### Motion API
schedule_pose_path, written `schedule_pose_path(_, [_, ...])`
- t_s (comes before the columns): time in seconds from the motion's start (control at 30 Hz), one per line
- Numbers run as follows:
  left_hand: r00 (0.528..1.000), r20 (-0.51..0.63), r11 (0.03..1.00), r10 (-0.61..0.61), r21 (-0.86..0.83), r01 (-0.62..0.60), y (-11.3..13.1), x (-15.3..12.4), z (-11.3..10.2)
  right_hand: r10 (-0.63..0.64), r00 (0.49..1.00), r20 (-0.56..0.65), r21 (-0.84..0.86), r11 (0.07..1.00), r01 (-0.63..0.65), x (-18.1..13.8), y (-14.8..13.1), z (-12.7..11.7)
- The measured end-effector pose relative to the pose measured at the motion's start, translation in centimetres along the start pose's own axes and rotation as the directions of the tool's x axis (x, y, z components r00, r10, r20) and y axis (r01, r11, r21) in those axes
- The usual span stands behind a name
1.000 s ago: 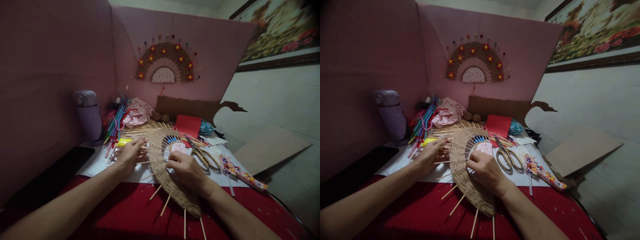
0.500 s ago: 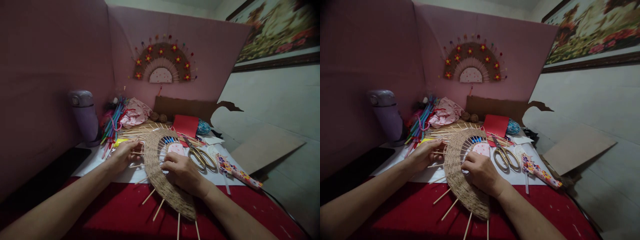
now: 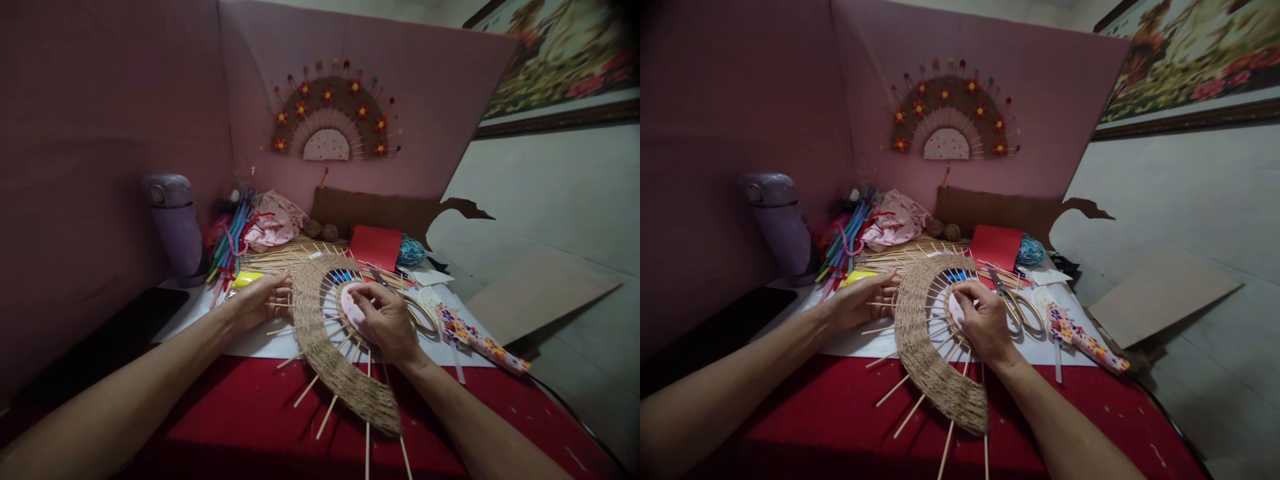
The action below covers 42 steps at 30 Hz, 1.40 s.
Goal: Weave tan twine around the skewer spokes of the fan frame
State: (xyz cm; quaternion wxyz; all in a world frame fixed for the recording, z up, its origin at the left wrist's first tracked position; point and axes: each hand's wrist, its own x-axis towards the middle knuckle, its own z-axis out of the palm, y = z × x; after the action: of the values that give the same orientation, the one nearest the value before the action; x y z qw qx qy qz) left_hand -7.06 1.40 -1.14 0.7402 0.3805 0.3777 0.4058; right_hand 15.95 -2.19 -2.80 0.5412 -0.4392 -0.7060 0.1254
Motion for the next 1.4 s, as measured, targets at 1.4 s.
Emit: schedule_pose_path(1.4, [0.978, -0.189, 0.976, 0.091, -0.181, -0.126, -0.6, -1.1, 1.5, -0.079, 0.984, -0.158, -0.238, 0.97, 0.04, 0.9, -0.4, -2.0])
